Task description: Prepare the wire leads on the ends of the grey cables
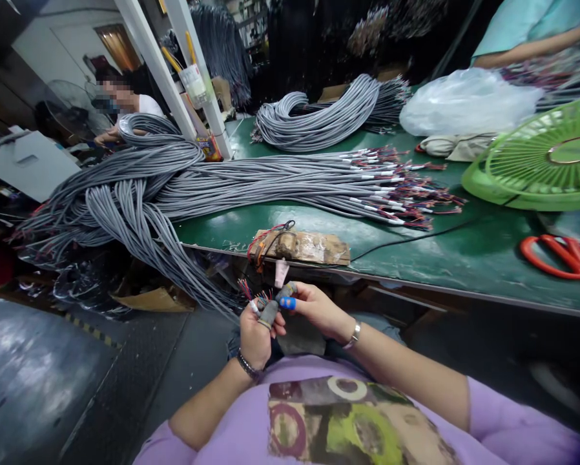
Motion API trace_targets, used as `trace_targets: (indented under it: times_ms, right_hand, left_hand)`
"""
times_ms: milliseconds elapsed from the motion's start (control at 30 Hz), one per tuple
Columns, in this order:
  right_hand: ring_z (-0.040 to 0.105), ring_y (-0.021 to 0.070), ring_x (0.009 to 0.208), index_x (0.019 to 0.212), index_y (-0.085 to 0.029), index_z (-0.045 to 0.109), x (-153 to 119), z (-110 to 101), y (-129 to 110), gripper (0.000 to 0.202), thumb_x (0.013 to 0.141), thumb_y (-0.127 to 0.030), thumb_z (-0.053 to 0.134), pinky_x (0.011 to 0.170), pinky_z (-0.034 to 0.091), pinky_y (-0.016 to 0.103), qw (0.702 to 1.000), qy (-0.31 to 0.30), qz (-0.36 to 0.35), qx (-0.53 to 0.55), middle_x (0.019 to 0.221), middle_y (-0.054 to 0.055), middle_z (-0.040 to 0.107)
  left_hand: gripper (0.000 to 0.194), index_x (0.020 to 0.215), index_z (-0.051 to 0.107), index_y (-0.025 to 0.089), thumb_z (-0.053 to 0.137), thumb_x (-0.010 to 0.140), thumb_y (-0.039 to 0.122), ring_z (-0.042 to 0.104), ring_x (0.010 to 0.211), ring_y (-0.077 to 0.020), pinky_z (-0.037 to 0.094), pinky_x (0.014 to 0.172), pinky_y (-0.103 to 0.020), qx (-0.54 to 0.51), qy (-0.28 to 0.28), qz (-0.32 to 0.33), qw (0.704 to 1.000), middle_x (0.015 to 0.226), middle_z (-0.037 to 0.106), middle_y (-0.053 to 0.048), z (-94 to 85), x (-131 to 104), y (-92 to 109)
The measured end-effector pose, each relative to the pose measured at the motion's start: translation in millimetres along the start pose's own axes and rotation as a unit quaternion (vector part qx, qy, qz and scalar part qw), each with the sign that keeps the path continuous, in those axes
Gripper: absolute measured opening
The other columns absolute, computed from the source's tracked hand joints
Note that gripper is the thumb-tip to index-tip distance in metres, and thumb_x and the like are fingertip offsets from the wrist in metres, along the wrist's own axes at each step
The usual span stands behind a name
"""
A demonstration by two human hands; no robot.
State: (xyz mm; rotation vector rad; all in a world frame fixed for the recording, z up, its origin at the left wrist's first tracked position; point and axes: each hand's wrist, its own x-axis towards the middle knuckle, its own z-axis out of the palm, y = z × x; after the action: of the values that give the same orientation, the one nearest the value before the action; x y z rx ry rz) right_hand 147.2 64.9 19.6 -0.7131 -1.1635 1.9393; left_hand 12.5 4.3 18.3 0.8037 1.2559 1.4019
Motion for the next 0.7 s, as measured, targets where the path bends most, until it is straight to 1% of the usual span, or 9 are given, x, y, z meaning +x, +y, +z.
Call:
trace_targets:
  times_ms: [67,200,267,367,433,500,567,633,700]
  right_hand:
    - [0.045,0.0082,0.057,0.069,-0.014,0.062,1,4,-3,0.031,0.062,-0.038,0.08,0.055,0.035,0.023,0.999,0.019,-0.013,-0.032,0.063,-0.002,0.056]
    - [0.042,0.0077,0.053,0.067,-0.014,0.06,3,5,-1,0.034,0.06,-0.041,0.08,0.053,0.033,0.023,0.998,0.059,0.003,-0.021,0.058,-0.003,0.053]
    - [0.04,0.0071,0.05,0.065,-0.015,0.057,4,5,4,0.035,0.06,-0.04,0.08,0.051,0.031,0.023,0.997,0.07,0.021,0.007,0.055,-0.004,0.051]
    - [0.04,0.0068,0.048,0.063,-0.015,0.053,5,4,10,0.035,0.061,-0.039,0.08,0.049,0.032,0.022,0.994,0.055,0.059,0.067,0.052,-0.005,0.05]
    - [0.041,0.0064,0.048,0.065,-0.016,0.054,8,2,10,0.034,0.063,-0.038,0.079,0.049,0.034,0.021,0.989,0.059,0.077,0.114,0.054,-0.004,0.052]
    - [0.043,0.0065,0.048,0.069,-0.016,0.057,13,0,5,0.031,0.069,-0.042,0.074,0.049,0.037,0.021,0.978,0.09,0.094,0.161,0.059,-0.003,0.055]
    - [0.048,0.0078,0.052,0.075,-0.016,0.06,20,-2,-2,0.034,0.078,-0.049,0.063,0.051,0.041,0.021,0.968,0.111,0.115,0.194,0.065,0.0,0.059]
    - [0.052,0.0094,0.056,0.078,-0.015,0.063,27,-2,-10,0.039,0.084,-0.052,0.054,0.052,0.044,0.022,0.967,0.097,0.123,0.199,0.068,0.002,0.061]
    - [0.054,0.0098,0.057,0.079,-0.015,0.065,32,0,-14,0.039,0.085,-0.051,0.054,0.052,0.045,0.021,0.972,0.082,0.109,0.191,0.068,0.003,0.061]
  left_hand:
    - [0.03,0.071,0.054,0.015,0.066,0.076,0.042,0.053,0.038,-0.0059,0.028,0.035,-0.015,-0.005,0.007,0.004,1.0,0.054,0.061,0.002,1.1,0,-1]
    - [0.029,0.078,0.057,0.015,0.072,0.071,0.039,0.055,0.039,-0.0072,0.029,0.035,-0.015,-0.038,0.017,-0.001,0.999,0.057,0.064,0.001,1.7,0,2]
    - [0.029,0.08,0.06,0.014,0.074,0.068,0.036,0.056,0.04,-0.0077,0.03,0.035,-0.015,-0.059,-0.008,-0.021,0.998,0.058,0.065,0.0,0.0,0,5]
    - [0.029,0.078,0.064,0.012,0.078,0.063,0.032,0.058,0.042,-0.0093,0.031,0.035,-0.014,-0.09,-0.071,-0.049,0.992,0.061,0.068,-0.003,-4.2,0,10]
    - [0.028,0.077,0.067,0.012,0.08,0.06,0.03,0.061,0.045,-0.0108,0.038,0.038,-0.016,-0.105,-0.089,-0.05,0.989,0.063,0.07,-0.005,-6.8,1,13]
    - [0.027,0.077,0.069,0.013,0.081,0.059,0.028,0.063,0.049,-0.0116,0.045,0.045,-0.018,-0.115,-0.081,-0.033,0.99,0.065,0.071,-0.005,-8.2,1,17]
    - [0.026,0.076,0.069,0.014,0.082,0.058,0.028,0.064,0.051,-0.0121,0.048,0.048,-0.019,-0.119,-0.063,-0.004,0.991,0.066,0.071,-0.004,-7.8,3,20]
    - [0.026,0.075,0.07,0.015,0.083,0.057,0.029,0.064,0.052,-0.0125,0.049,0.048,-0.02,-0.117,-0.044,0.025,0.992,0.067,0.072,-0.004,-5.9,5,22]
    - [0.026,0.076,0.07,0.015,0.082,0.058,0.03,0.065,0.054,-0.0132,0.05,0.05,-0.021,-0.11,-0.034,0.049,0.992,0.069,0.072,-0.004,-3.3,9,20]
